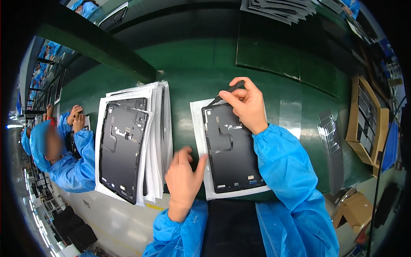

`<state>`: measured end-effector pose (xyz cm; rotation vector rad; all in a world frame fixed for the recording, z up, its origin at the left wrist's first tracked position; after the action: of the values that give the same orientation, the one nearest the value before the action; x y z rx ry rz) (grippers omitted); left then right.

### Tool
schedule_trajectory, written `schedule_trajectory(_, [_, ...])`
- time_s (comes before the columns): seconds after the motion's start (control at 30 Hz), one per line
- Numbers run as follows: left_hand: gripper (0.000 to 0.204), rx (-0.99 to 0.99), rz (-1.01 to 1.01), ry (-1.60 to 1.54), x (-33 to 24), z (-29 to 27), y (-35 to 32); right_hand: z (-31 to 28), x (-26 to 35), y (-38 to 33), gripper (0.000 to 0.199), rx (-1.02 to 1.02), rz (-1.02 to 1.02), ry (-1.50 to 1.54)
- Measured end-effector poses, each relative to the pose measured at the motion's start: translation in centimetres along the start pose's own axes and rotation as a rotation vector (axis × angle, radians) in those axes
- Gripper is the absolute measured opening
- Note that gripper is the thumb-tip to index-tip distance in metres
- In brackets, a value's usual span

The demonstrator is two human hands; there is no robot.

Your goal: Assembling electronic components and applying adhesive strips to tablet device assemblies on a production line.

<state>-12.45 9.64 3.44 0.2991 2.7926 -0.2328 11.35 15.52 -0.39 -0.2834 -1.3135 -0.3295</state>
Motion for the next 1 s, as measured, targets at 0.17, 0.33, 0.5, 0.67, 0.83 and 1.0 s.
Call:
schedule_trajectory(0.17, [0.029, 0.063, 0.06, -0.068, -1.1, 1.2, -1.0, 0.3, 0.4, 0.3, 0.027, 0.001, 0.01, 0.022])
schedule_trajectory(0.33, [0.017, 0.078, 0.067, -0.704, -1.4, 2.6, -0.5, -3.1, 4.7, -1.0, 0.023, -0.138, 0.062, 0.346])
schedule_trajectory(0.5, [0.03, 0.05, 0.02, -1.14, -1.2, 0.9, 1.7, -13.5, 7.5, -4.5, 0.016, -0.314, -0.176, 0.225])
schedule_trajectory(0.67, [0.048, -0.033, 0.02, -1.255, -4.8, 0.3, 10.9, -24.1, 6.1, -8.6, 0.015, -0.555, -0.294, 0.082])
schedule_trajectory(0.83, [0.045, -0.102, -0.025, -1.09, -4.4, 1.2, 26.8, -25.6, 6.0, -7.7, 0.01, -0.625, -0.273, 0.155])
schedule_trajectory(1.0, [0.04, -0.295, 0.004, -0.514, 1.3, 0.9, 40.4, -25.2, 4.5, -8.2, 0.014, -0.599, -0.226, 0.095])
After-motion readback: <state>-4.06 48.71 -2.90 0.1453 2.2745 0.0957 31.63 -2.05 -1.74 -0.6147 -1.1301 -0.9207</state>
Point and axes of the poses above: each hand's wrist, its own y-axis towards the middle knuckle, its own z-axis out of the palm, x = y × z, the point moved 8 cm from there along y, towards the middle knuckle, and after that the axes turned 7 degrees about y, right-handed, at the moved point
